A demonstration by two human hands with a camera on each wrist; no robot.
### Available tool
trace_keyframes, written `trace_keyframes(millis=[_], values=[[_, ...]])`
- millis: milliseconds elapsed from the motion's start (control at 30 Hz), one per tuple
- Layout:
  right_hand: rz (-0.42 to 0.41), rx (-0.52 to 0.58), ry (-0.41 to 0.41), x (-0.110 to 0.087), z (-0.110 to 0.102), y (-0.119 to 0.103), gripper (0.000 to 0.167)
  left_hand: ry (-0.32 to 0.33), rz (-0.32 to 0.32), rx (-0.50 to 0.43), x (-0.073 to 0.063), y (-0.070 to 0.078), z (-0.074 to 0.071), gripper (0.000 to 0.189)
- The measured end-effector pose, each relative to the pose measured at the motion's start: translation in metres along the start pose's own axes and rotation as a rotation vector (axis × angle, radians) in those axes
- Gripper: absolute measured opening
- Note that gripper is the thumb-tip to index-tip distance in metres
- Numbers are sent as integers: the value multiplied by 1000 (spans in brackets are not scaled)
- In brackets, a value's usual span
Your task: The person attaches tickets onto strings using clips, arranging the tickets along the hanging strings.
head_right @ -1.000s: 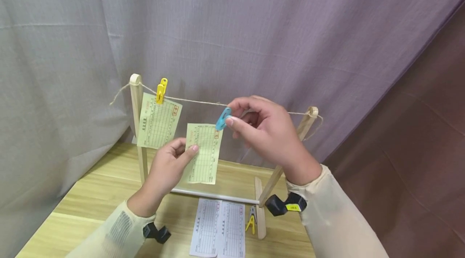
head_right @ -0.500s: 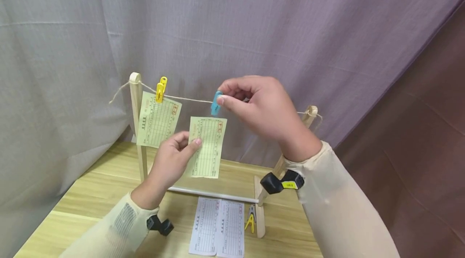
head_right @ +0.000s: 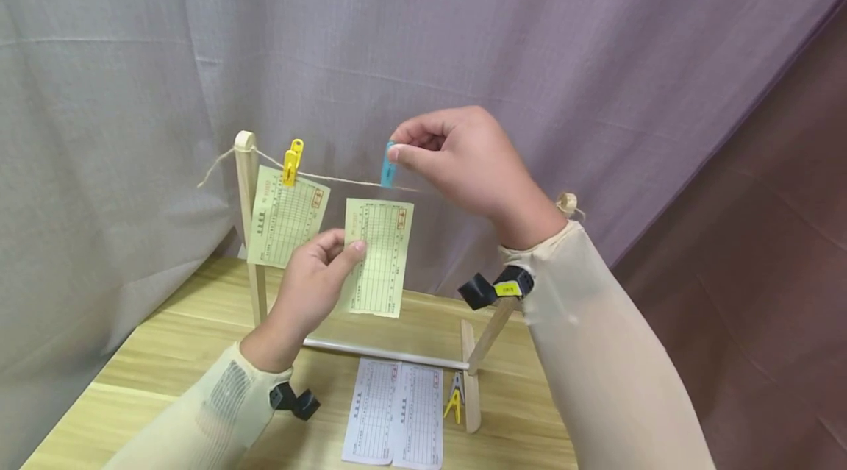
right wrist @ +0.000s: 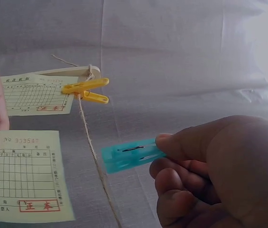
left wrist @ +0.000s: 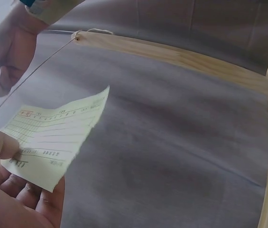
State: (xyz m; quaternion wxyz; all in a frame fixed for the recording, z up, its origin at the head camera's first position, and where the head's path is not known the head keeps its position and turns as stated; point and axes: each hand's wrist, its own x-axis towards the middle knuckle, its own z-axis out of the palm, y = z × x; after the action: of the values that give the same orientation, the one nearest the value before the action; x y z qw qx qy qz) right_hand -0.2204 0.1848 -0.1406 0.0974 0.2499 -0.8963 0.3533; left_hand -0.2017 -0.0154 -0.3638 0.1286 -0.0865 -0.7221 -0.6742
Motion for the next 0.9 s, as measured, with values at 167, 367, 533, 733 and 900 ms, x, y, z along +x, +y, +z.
trace_keyframes(millis=[167,367,533,733,900], values=[[-24,-27,-42,11,7,-2,8,22,23,8,1,3,-2,19],[-21,-40,-62,19,12,-2,7,40,49,10,1,10,-6,19],[-27,-55,-80,20,14,-2,6,34,50,2,2,13,-8,20],[-55,-54,-106,22,17,-2,6,40,57,-7,3,15,-9,20],[-41,-54,-120,22,20,-2,7,51,60,-29,2,17,-10,20]])
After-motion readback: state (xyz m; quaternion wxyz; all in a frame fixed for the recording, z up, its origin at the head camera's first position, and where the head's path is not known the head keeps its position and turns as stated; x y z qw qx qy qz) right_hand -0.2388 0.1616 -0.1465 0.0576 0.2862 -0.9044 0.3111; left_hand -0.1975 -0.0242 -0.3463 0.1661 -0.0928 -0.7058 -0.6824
